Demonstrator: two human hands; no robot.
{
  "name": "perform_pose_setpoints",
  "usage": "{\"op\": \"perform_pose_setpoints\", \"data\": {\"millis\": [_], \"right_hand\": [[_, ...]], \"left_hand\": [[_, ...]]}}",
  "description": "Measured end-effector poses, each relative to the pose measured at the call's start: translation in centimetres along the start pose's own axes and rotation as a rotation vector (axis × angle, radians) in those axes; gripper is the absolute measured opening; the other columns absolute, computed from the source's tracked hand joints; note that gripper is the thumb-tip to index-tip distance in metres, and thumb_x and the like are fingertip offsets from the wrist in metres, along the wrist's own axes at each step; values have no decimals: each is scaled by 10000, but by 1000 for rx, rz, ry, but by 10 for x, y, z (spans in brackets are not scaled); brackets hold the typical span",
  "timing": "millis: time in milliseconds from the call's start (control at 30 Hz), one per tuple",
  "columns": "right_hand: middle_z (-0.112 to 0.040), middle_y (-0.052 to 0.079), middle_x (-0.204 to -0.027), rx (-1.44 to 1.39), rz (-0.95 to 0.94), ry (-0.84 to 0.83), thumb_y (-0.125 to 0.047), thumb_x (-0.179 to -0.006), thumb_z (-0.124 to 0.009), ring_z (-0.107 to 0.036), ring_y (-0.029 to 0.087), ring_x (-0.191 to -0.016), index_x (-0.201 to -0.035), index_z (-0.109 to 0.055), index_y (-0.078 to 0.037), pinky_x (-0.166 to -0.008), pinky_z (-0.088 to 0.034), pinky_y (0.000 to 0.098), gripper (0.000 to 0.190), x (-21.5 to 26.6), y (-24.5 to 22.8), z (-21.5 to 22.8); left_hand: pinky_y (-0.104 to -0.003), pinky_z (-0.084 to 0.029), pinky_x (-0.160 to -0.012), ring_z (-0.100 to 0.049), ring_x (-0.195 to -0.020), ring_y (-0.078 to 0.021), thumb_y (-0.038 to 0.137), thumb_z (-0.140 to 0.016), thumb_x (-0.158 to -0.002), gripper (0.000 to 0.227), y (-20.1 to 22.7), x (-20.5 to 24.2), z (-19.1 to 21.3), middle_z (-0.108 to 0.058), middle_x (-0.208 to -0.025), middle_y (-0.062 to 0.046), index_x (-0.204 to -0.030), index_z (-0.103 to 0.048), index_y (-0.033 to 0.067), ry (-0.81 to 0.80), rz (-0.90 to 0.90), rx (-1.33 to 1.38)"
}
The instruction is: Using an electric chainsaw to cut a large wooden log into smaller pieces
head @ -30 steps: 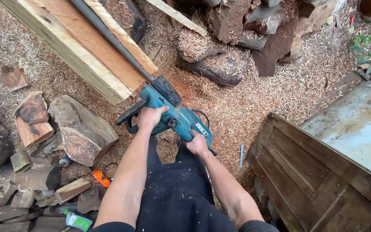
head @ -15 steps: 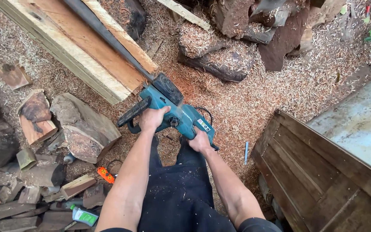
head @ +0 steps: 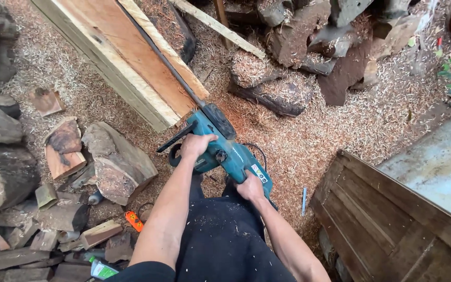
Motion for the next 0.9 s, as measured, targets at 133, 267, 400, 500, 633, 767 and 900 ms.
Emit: {"op": "perform_pose_setpoints", "data": {"millis": [133,267,400,500,633,767,900], "right_hand": [[-742,209,-1067,10,-18,9,-387,-719,-770,-674,422,-1152,-1120,-688,-138,-949,-568,507,479,4,-3,1],[-743,203,-1072,38,-42,5,-393,-733,-762,-674,412,-1160,-1119,-687,-149,-950,-565,507,463,10,-4,0],[-741,183,-1109,34,-84,-11,-413,-751,-757,-665,390,-1193,-1164,-681,-174,-988,-552,492,482,18,-8,2],[-743,183,-1103,58,-80,-15,-419,-749,-757,-671,387,-1187,-1150,-681,-173,-983,-553,488,476,21,-11,3],[-740,189,-1101,44,-80,-17,-420,-756,-764,-666,394,-1193,-1148,-681,-162,-981,-549,491,477,15,-8,1],[-737,221,-1070,23,-45,-10,-385,-751,-746,-665,424,-1174,-1108,-689,-144,-960,-548,517,434,-3,-2,1],[-733,238,-1075,10,-25,-10,-369,-752,-755,-659,442,-1175,-1112,-683,-132,-973,-543,521,437,-14,-2,2]], "left_hand": [[-422,-411,-1145,-478,-1414,-307,552,-758,-636,1026,-5,-13,-2,-555,-1470,-196,-1456,-519,-17,10,-1,-21],[-407,-420,-1144,-487,-1408,-291,552,-753,-623,1021,-3,-4,0,-558,-1471,-181,-1452,-528,0,-12,7,-35],[-430,-403,-1152,-470,-1422,-320,538,-755,-619,1034,0,6,6,-548,-1476,-212,-1461,-519,-15,-14,-1,-4],[-446,-419,-1131,-489,-1403,-339,533,-762,-616,1026,-7,-10,6,-562,-1452,-228,-1444,-527,-26,-10,-14,-8],[-463,-420,-1125,-487,-1401,-362,532,-759,-622,1025,-11,-14,1,-560,-1444,-247,-1442,-520,-34,-9,-31,18],[-477,-433,-1111,-497,-1390,-367,554,-761,-635,1024,-12,-28,-9,-566,-1435,-247,-1437,-520,-35,6,-36,7],[-457,-426,-1125,-492,-1397,-341,582,-753,-635,1038,-9,-29,-13,-568,-1447,-220,-1443,-524,-27,15,-28,-31]]}}
Point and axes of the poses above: each hand's wrist, its own x-axis away from the middle knuckle, its own z-axis out of the back of the hand, y = z × x, the point moved 2 cm from there along -x, towards the middle knuckle
